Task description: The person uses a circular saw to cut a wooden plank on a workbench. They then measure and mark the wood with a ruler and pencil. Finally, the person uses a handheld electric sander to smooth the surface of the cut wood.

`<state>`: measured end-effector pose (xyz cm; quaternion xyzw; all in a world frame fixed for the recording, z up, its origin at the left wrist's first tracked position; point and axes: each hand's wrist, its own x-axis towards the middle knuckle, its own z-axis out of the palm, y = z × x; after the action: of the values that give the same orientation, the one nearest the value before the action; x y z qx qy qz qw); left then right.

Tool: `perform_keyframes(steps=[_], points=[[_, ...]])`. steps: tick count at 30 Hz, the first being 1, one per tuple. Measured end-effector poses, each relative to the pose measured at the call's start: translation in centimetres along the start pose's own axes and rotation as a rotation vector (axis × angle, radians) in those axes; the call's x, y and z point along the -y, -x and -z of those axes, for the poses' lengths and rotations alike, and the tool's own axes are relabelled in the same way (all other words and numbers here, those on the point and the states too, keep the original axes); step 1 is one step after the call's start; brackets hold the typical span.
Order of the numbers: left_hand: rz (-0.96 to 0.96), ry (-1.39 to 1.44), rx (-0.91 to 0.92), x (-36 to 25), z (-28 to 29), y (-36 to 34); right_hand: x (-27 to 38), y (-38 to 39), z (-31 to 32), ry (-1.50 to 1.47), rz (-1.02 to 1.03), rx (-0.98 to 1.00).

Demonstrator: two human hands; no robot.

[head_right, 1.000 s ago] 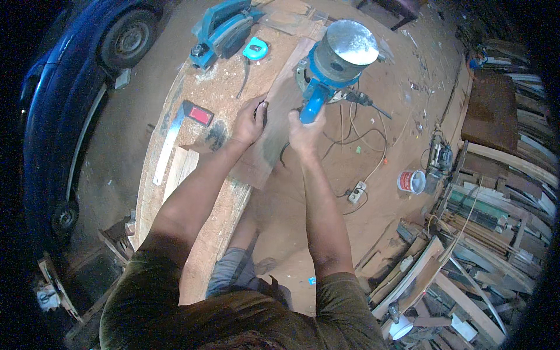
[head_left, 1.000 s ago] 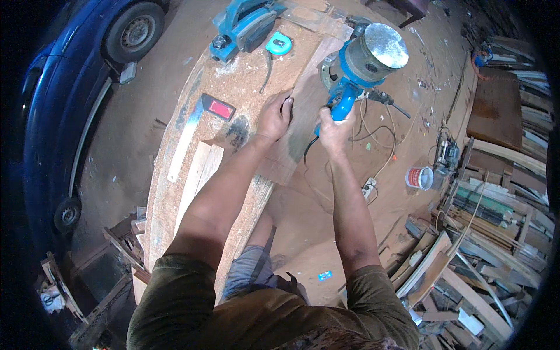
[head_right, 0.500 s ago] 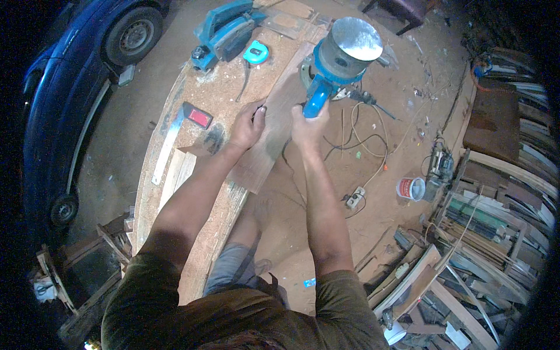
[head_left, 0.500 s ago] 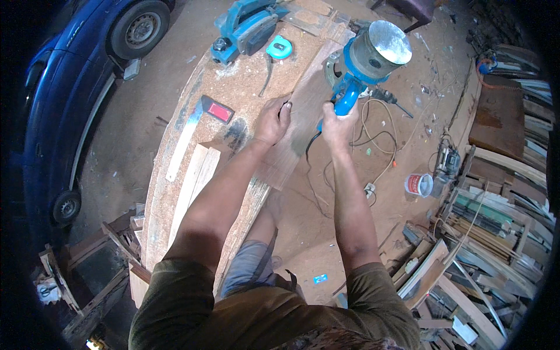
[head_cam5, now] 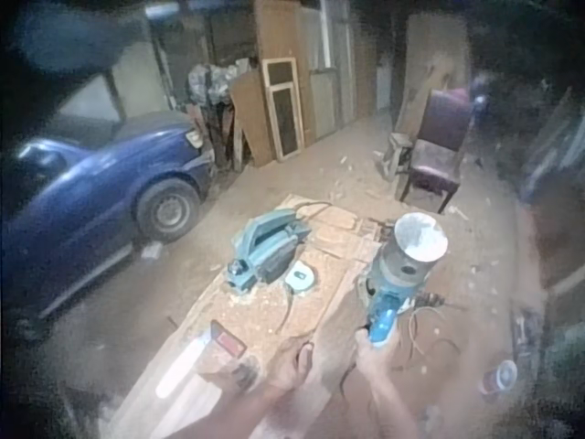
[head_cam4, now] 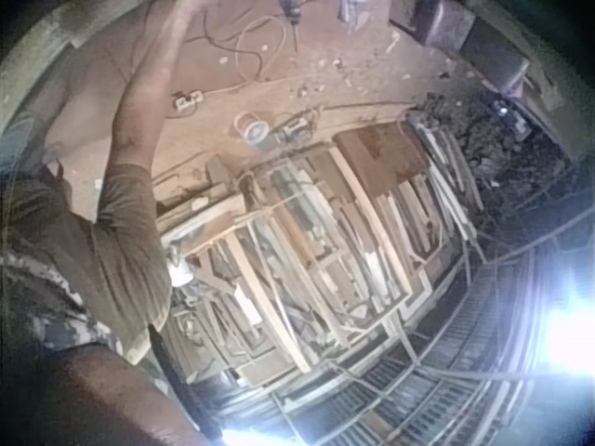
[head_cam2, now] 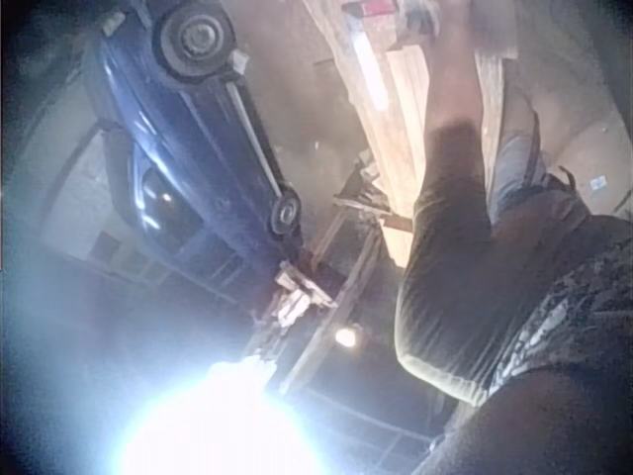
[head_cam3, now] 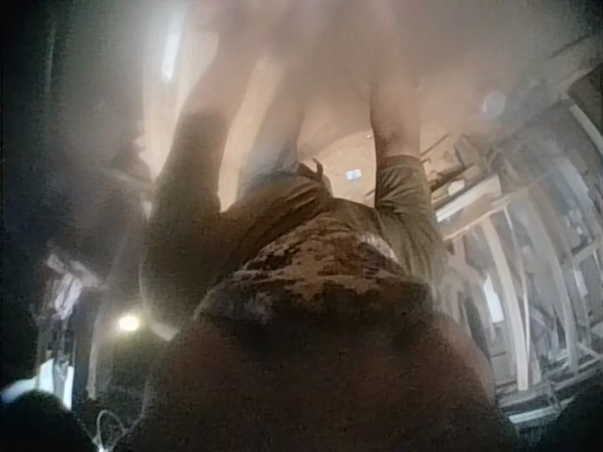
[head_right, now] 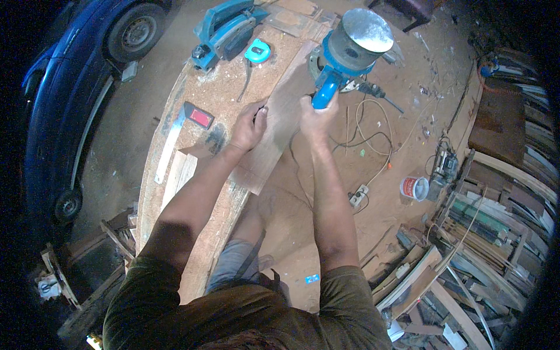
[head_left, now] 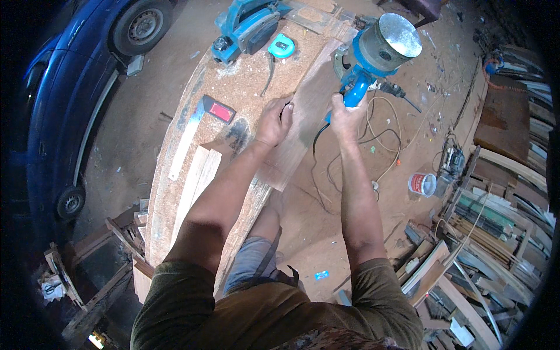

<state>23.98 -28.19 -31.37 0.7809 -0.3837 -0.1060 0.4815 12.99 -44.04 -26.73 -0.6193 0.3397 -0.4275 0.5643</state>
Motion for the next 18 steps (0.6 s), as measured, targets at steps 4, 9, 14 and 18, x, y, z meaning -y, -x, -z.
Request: perform_keyframes(steps=[4, 9, 14, 18], points=[[0.025, -0.038, 0.052, 0.5, 0.2, -0.1, -0.1, -0.8, 0.0, -0.005, -0.025, -0.003], [-0.042, -0.029, -0.019, 0.4, -0.2, -0.2, -0.3, -1.9, 0.2, 0.049, -0.027, -0.029], [0.015, -0.012, 0.018, 0.0, 0.2, -0.2, 0.6, -2.6, -0.3, -0.028, -0.123, -0.038], [0.003, -0.016, -0.002, 0.1, 0.1, -0.1, 1.1, -3.9, -0.5, -0.018, -0.064, -0.022]])
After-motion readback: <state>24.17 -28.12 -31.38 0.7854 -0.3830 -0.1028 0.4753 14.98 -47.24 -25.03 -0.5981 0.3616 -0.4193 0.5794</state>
